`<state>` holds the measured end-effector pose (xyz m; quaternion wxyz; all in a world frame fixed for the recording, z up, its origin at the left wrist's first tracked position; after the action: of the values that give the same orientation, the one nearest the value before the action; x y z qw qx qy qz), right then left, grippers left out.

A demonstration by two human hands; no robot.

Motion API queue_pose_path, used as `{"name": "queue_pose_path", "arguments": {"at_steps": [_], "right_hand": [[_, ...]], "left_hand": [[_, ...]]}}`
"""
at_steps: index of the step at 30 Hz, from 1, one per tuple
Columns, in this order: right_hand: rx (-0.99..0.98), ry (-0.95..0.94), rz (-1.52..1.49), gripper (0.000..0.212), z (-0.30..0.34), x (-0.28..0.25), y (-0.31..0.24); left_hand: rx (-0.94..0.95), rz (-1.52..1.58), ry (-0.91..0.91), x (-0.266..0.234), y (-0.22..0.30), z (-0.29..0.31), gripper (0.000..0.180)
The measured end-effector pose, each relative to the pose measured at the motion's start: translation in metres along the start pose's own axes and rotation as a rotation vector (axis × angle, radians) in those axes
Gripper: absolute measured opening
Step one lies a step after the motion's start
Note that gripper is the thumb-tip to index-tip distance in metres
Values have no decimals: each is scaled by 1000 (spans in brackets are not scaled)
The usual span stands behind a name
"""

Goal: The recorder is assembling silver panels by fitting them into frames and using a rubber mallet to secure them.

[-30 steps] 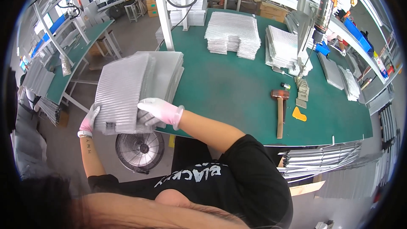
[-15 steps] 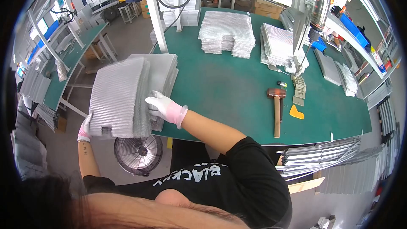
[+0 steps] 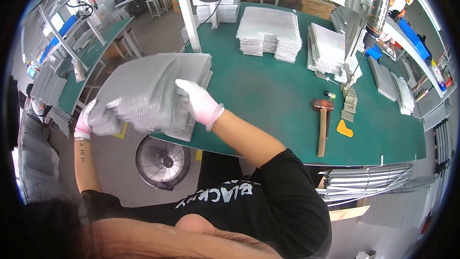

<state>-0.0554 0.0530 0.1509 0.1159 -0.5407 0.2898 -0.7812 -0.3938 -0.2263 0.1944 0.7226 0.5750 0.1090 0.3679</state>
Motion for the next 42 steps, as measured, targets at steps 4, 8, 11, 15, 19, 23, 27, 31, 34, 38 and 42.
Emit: {"name": "queue_pose_path", "arguments": {"at_steps": [4, 8, 11, 15, 19, 23, 27, 31, 34, 38, 42], "right_hand": [[4, -98, -243, 60, 0, 13, -10], [7, -44, -355, 57, -13, 16, -13], [83, -150, -333, 55, -17, 23, -20], [4, -248, -101, 50, -4, 29, -31], [-30, -367, -70, 41, 13, 22, -50], [-210, -343, 20, 37, 61, -1, -95], [-375, -121, 379, 57, 110, -51, -144], [-549, 104, 518, 63, 159, -105, -198], [-645, 168, 462, 65, 171, -152, -242], [-740, 345, 622, 57, 175, -166, -309], [-848, 464, 647, 55, 135, -215, -367]], "left_hand": [[43, 172, 1, 13, -10, 5, 41], [-13, 271, -7, 27, -29, 16, 41], [182, 108, 43, 26, -35, 32, 43], [303, -362, 26, 65, -27, 70, 51], [387, -400, 83, 84, -24, 88, 62], [454, -466, 9, 161, -20, 85, 72], [503, -512, -168, 249, -30, 54, 56], [489, -568, -363, 334, -41, -7, 40], [399, -478, -536, 403, -43, -67, 49], [492, -559, -635, 480, -34, -139, 58], [294, -365, -616, 514, -54, -247, 57]]}}
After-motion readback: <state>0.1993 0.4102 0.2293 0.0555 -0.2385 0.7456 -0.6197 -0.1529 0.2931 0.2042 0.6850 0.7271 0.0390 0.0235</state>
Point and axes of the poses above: each hand's wrist, its own z-axis away from the middle knuckle, its own x-axis out of the palm, y = z × x, the point moved 5 cm from there along -z, towards the middle knuckle, and after that the axes turned 3 degrees about y, right-handed, at the moved point
